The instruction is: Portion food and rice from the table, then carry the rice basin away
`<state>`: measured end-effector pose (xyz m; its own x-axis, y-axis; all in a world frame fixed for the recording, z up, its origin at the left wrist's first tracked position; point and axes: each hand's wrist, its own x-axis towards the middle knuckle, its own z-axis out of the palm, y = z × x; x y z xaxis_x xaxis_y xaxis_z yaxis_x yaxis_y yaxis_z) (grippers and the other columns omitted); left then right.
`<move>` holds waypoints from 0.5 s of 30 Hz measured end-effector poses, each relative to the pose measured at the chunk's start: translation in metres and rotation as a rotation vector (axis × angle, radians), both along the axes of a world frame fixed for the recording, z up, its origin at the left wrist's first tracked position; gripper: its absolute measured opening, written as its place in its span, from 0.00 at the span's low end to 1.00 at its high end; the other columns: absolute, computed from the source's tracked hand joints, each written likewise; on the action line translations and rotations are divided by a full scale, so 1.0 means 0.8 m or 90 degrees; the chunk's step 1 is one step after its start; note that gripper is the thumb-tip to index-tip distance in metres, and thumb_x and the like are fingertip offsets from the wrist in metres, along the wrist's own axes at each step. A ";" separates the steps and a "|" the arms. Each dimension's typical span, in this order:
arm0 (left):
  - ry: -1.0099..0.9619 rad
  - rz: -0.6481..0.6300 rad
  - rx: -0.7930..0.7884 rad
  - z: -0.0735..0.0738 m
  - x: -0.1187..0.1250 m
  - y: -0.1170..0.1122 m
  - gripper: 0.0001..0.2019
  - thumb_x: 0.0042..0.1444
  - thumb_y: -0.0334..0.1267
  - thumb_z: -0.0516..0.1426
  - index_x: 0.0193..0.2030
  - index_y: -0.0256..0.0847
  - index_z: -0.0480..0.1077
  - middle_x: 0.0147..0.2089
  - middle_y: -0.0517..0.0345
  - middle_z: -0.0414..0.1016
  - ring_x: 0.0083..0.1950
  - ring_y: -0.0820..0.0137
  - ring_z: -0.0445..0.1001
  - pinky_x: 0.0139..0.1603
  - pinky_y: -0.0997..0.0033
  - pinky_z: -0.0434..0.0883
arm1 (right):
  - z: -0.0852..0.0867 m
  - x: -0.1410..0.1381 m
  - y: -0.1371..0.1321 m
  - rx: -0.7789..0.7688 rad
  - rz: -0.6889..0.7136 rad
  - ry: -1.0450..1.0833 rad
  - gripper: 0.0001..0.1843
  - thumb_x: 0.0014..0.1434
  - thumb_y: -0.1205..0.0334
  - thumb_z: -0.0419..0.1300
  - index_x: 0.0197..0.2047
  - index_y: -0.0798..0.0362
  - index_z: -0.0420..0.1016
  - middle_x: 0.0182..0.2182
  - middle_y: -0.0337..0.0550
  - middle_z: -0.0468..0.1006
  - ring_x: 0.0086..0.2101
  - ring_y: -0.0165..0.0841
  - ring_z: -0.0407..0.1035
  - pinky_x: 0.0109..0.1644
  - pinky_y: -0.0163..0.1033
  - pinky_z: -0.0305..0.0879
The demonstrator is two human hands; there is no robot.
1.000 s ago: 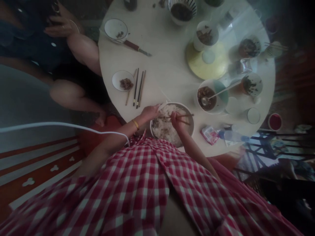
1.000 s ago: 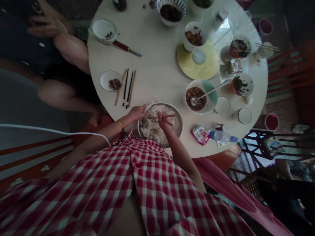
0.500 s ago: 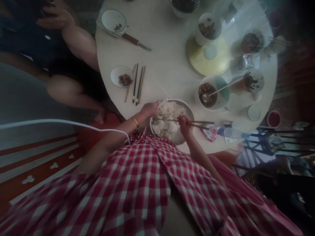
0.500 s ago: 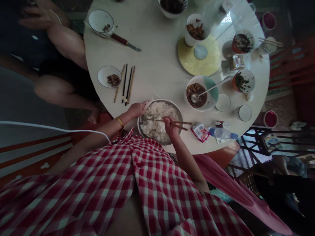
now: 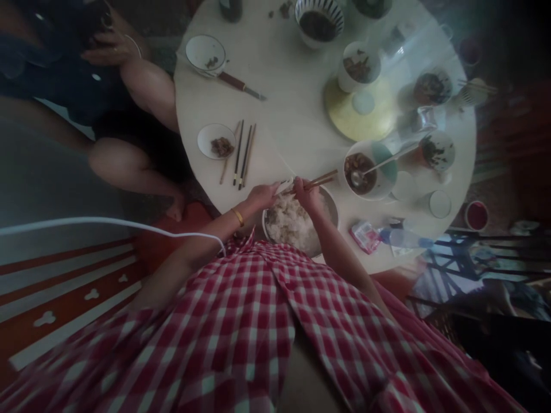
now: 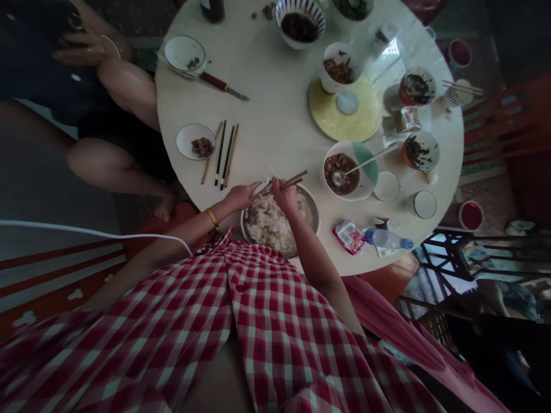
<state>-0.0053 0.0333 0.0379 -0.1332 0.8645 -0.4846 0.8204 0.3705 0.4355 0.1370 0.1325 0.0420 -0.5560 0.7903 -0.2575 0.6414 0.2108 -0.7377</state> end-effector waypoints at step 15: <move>-0.027 0.016 -0.008 -0.003 0.005 -0.006 0.24 0.64 0.39 0.48 0.66 0.38 0.61 0.54 0.45 0.77 0.52 0.62 0.76 0.50 0.68 0.68 | 0.013 0.085 -0.069 -0.015 0.040 -0.008 0.28 0.66 0.42 0.41 0.23 0.49 0.67 0.22 0.44 0.74 0.27 0.35 0.71 0.36 0.41 0.68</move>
<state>-0.0014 0.0282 0.0351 -0.1340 0.8549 -0.5011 0.7919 0.3964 0.4645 0.2047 0.0772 0.0520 -0.6008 0.7475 -0.2834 0.6366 0.2329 -0.7352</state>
